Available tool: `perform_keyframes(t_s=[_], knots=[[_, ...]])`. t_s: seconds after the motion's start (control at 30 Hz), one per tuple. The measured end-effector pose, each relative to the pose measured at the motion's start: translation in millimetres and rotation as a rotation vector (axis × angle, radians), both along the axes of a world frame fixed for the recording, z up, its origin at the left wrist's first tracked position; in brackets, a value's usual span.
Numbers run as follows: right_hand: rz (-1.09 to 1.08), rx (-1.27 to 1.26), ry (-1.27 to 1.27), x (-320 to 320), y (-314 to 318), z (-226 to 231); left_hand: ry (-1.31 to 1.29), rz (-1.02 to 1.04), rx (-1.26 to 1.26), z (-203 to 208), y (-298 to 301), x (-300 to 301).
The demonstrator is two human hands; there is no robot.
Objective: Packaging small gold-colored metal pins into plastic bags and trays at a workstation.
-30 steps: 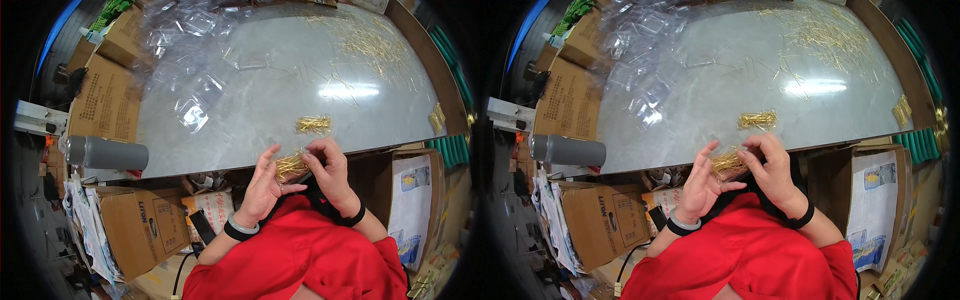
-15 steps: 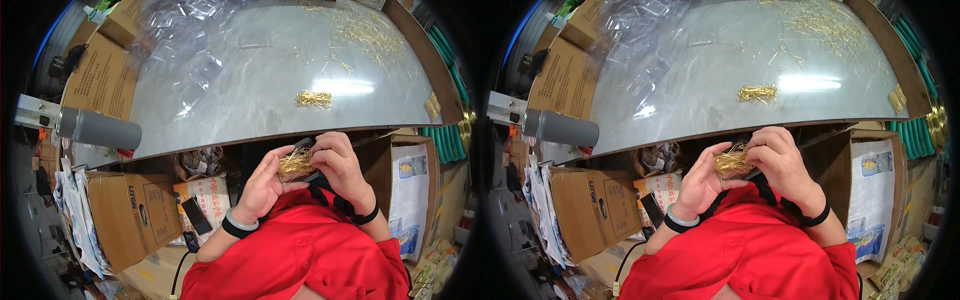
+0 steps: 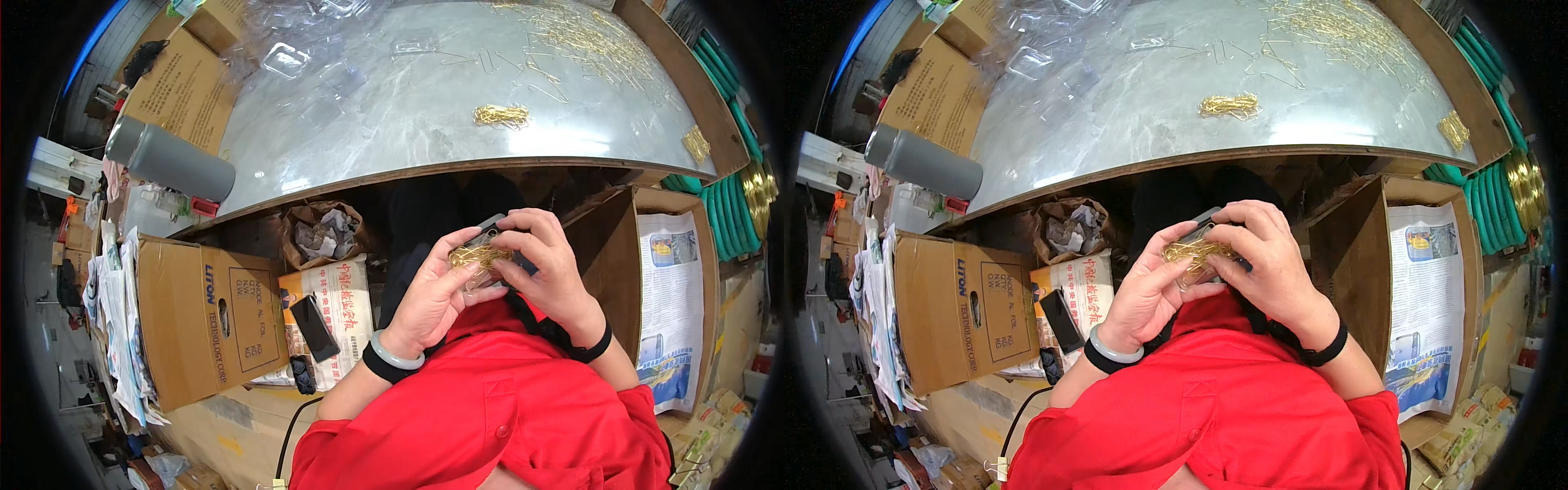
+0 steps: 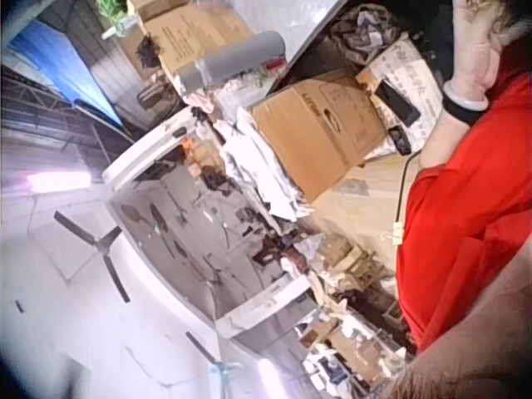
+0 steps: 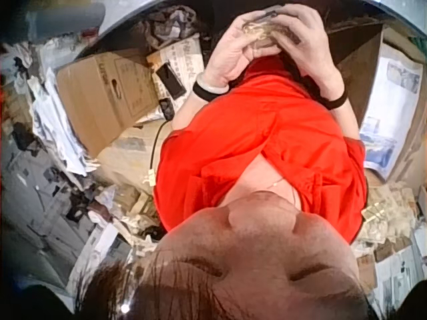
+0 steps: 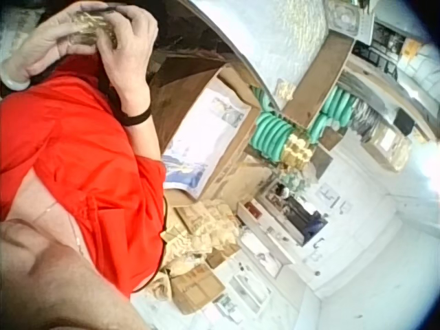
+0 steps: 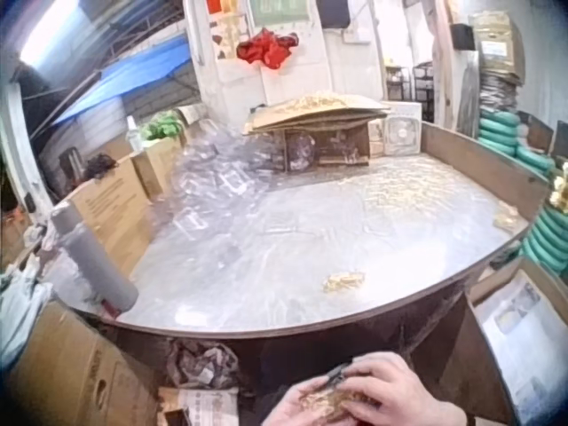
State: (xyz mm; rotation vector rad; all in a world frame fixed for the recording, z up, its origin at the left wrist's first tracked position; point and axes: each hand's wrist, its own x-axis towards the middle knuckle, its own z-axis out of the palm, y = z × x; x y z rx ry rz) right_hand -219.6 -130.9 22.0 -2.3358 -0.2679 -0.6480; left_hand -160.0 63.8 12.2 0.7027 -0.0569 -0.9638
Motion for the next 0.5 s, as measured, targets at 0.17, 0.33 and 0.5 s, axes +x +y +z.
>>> perform_keyframes(t_s=[0.17, 0.33, 0.5], knots=[[0.102, -0.08, 0.043, -11.1, 7.5, 9.8, -0.025, 0.018, -0.073, -2.0, 7.7, -13.3], [0.081, -0.192, -0.027, -20.1, 17.0, 23.1, -0.065, 0.053, -0.066, 2.3, 9.0, -21.9], [0.167, -0.429, -0.143, -14.3, 10.5, 27.2, -0.064, -0.052, -0.058, 1.6, 7.6, -24.8]])
